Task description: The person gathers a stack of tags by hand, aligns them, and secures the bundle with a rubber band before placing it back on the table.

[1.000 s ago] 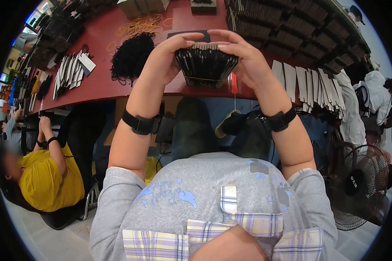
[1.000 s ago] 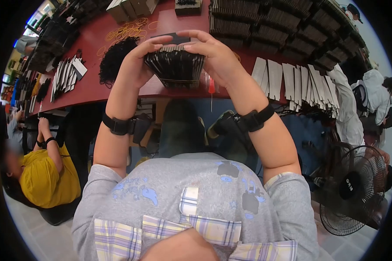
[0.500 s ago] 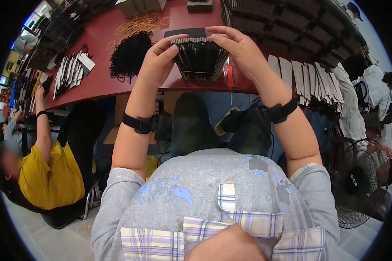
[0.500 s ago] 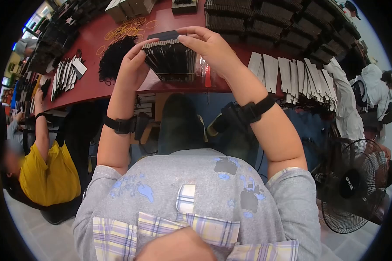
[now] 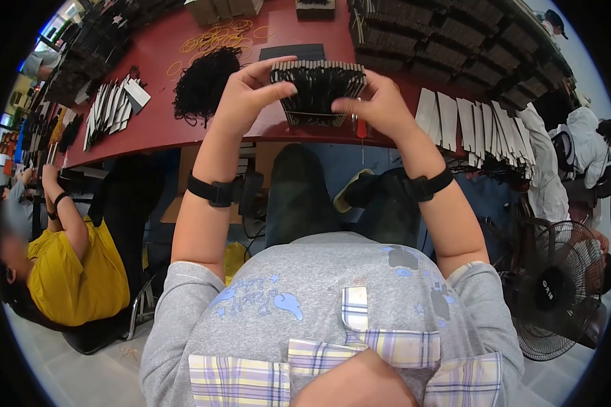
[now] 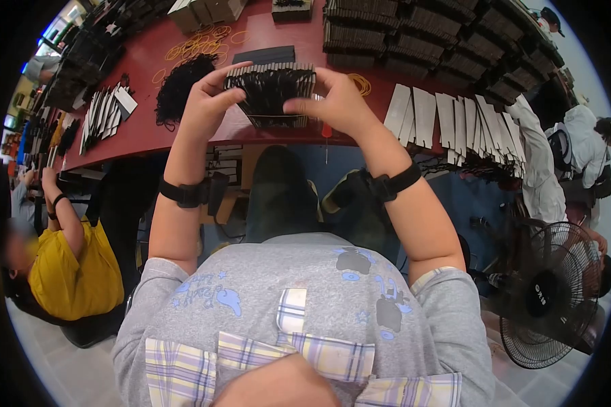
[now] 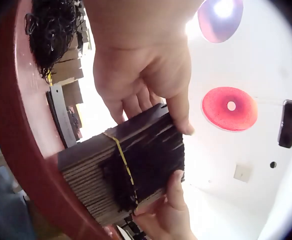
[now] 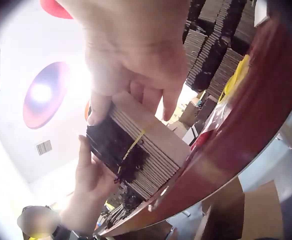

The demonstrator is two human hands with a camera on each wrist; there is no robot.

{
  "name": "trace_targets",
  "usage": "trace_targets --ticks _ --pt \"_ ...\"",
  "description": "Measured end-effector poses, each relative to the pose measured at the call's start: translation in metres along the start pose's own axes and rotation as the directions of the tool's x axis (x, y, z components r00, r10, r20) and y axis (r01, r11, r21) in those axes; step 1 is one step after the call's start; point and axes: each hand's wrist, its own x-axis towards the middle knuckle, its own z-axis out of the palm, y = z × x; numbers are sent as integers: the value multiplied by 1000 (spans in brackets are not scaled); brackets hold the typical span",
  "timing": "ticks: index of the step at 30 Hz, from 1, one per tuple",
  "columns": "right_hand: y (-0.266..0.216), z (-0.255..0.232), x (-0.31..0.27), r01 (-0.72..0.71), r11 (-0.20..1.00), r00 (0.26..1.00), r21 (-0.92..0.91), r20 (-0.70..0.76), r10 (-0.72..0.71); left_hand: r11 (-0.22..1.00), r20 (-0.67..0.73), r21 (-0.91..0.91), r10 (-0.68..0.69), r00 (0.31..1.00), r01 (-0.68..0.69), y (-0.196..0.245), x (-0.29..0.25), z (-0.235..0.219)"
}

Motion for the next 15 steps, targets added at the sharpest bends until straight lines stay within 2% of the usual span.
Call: trace_targets --ticks 2,4,5,8,9,12,13,15 --pt "15 4 -7 23 998 1000 -65 6 -23 999 -12 -25 -49 999 48 -12 -5 2" --pt "22 6 -11 17 993 1000 -119 9 -16 976 20 184 -123 992 117 -28 -10 -5" --pt "23 6 -13 -4 990 1000 -140 7 6 981 46 190 -39 998 29 -40 -12 -4" --pt "16 5 -13 -54 990 999 -127 -12 53 968 31 243 -68 997 58 -37 -9 -6" --pt "14 5 -12 -70 992 997 -107 -22 68 983 38 181 -29 999 21 -21 -9 3" --pt "22 -8 -1 -54 949 995 -310 62 76 982 86 167 -98 992 83 -20 -7 1" --pt "18 -2 -4 -89 957 993 -278 49 107 924 85 326 -239 967 199 -21 -6 -4" --pt "16 1 -5 -138 965 988 -222 39 150 956 112 269 -155 981 121 -29 -7 -8"
